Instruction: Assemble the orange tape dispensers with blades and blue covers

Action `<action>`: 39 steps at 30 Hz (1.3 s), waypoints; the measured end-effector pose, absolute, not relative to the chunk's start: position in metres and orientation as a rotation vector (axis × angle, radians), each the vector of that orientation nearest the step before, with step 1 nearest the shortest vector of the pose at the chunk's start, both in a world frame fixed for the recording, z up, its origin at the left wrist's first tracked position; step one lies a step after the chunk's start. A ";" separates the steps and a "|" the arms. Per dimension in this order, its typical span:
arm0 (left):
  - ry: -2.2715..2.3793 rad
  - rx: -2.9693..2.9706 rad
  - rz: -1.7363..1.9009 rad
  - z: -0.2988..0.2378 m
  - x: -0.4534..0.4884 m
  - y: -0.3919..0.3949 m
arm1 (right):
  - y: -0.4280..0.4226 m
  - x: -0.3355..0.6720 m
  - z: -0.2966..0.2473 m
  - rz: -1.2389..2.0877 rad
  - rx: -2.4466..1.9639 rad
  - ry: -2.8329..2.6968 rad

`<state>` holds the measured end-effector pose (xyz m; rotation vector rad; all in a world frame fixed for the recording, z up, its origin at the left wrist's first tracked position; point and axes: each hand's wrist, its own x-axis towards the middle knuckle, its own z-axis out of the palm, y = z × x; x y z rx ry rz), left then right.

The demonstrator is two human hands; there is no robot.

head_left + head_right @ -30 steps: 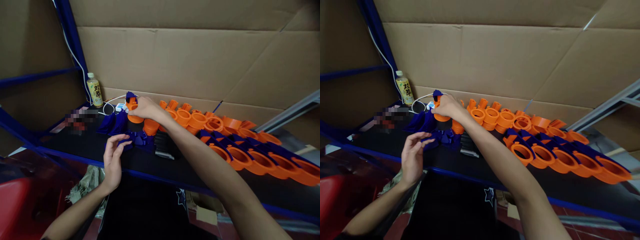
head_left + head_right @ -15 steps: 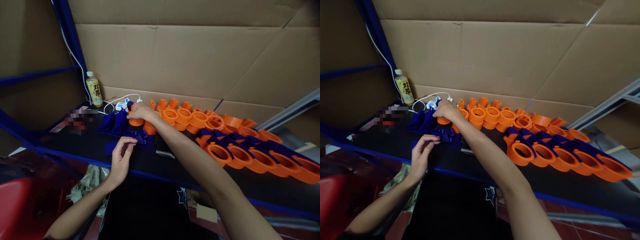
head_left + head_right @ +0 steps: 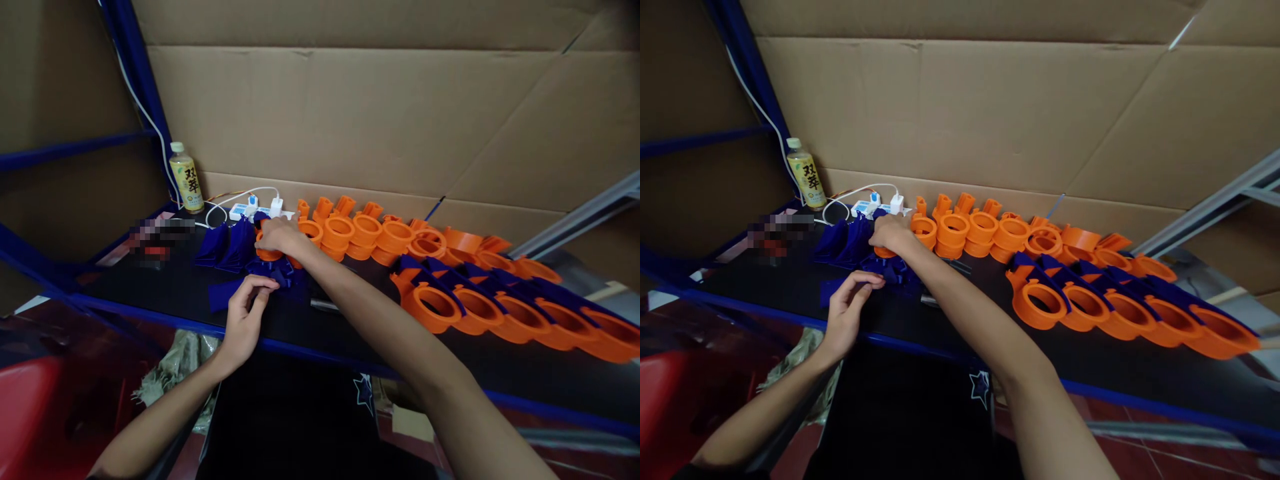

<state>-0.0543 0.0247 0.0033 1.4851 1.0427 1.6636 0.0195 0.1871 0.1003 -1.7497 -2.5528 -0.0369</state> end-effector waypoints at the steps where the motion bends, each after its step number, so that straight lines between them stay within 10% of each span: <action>1: 1.041 1.484 1.660 0.003 -0.054 0.025 | 0.183 0.022 0.103 -0.062 -1.725 -2.548; 9: 1.042 1.423 1.627 -0.002 -0.054 0.029 | 0.121 0.103 0.139 -0.178 -1.068 -2.464; 20: 1.023 1.389 1.587 0.000 -0.050 0.027 | 0.050 0.208 0.087 0.111 -1.337 -2.534; 39: 1.048 1.479 1.414 -0.005 -0.056 0.032 | 0.162 -0.011 0.102 0.137 -1.452 -2.359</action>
